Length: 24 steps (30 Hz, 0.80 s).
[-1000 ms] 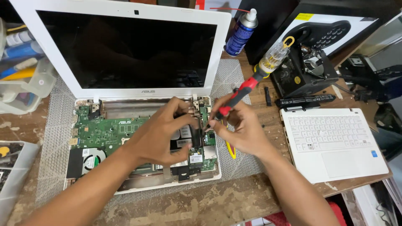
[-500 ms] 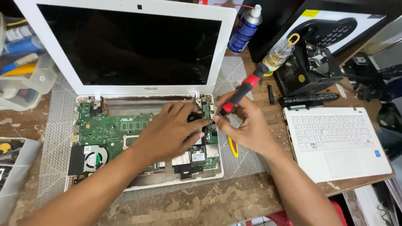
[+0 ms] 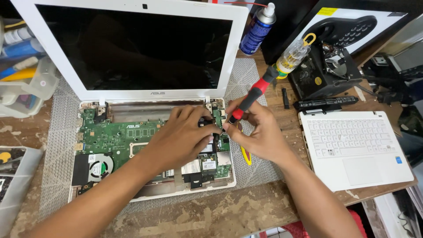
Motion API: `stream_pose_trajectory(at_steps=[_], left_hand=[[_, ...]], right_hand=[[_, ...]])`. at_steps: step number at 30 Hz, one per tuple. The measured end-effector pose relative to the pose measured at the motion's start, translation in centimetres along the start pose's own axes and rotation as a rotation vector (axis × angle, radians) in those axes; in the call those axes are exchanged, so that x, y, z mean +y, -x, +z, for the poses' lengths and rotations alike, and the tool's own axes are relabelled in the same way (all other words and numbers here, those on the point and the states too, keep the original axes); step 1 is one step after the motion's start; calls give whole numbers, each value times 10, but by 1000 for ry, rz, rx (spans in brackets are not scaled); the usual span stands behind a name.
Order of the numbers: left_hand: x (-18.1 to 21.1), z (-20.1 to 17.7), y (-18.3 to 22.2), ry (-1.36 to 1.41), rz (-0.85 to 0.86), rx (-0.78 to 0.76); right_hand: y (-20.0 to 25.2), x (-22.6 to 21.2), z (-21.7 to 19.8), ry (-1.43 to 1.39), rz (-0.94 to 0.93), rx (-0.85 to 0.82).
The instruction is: Removing a hard drive from a laptop using a screwdriver
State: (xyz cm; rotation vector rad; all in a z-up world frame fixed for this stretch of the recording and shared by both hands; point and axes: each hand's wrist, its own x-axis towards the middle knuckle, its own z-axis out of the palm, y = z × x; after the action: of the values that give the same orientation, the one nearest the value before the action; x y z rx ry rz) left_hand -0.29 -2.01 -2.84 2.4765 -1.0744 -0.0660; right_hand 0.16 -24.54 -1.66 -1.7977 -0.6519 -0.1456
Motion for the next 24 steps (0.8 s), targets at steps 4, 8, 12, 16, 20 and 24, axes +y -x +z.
stream_pose_trajectory(at_steps=[4, 8, 12, 16, 20, 24], left_hand=[[0, -1, -1, -6, 6, -31], [-1, 0, 0, -29, 34, -13], [-5, 8, 2, -33, 54, 38], [-10, 15, 2, -52, 72, 76], [-15, 20, 1, -34, 79, 85], [-11, 6, 2, 85, 22, 44]], right_hand=[[0, 1, 0, 27, 0, -26], [1, 3, 1, 7, 10, -26], [2, 4, 2, -2, 6, -23], [2, 2, 2, 1, 10, -22], [3, 3, 3, 7, -10, -65], [6, 1, 8, 29, -17, -100]])
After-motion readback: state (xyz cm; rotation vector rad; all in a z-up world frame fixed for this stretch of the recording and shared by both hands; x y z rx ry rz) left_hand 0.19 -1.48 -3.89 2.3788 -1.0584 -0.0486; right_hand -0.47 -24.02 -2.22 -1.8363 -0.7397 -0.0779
